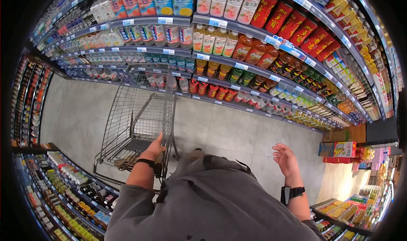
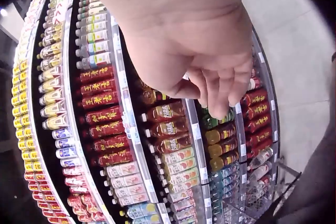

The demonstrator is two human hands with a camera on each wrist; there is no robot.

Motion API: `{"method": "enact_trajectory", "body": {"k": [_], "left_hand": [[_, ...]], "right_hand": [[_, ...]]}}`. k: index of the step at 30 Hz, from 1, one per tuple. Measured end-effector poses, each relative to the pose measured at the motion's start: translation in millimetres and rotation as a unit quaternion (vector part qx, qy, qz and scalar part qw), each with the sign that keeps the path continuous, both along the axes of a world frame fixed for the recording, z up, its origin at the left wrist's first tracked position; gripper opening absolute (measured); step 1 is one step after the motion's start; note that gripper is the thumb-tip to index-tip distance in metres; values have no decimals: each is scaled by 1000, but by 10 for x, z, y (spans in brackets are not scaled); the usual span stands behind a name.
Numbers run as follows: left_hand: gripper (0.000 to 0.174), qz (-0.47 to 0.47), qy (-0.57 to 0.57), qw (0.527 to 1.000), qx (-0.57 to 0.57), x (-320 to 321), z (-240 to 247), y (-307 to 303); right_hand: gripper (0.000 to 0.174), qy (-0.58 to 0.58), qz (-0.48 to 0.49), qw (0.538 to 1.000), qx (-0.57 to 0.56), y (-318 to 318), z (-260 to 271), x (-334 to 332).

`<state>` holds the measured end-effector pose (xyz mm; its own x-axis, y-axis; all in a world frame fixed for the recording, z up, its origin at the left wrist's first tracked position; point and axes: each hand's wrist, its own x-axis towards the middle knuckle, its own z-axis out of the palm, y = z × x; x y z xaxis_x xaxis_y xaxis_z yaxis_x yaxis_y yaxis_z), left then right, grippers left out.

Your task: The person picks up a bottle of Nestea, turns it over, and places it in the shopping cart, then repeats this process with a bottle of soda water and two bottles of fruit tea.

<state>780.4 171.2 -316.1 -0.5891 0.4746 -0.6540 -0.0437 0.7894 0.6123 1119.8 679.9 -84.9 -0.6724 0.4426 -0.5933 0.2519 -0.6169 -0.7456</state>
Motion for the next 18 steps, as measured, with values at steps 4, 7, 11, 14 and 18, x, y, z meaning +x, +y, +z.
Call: {"method": "enact_trajectory", "body": {"k": [4, 7, 11, 14, 18], "left_hand": [[105, 1, -18, 999, -27, -45, -82, -24], [105, 12, 21, 1000, 8, -28, -271, -121], [103, -4, 76, 996, -35, -17, -295, -168], [102, 4, 40, 998, -56, -85, 28, -150], [101, -18, 29, 993, -112, -70, 134, -123]], "right_hand": [[31, 2, 52, 999, 17, 109, 128, -244], [31, -8, 87, 996, 15, 175, 97, -347], [31, -24, 103, 994, 20, 237, 155, -441], [32, -36, 116, 992, 24, 222, 165, -481], [32, -38, 137, 990, 16, 218, 128, -552]]}}
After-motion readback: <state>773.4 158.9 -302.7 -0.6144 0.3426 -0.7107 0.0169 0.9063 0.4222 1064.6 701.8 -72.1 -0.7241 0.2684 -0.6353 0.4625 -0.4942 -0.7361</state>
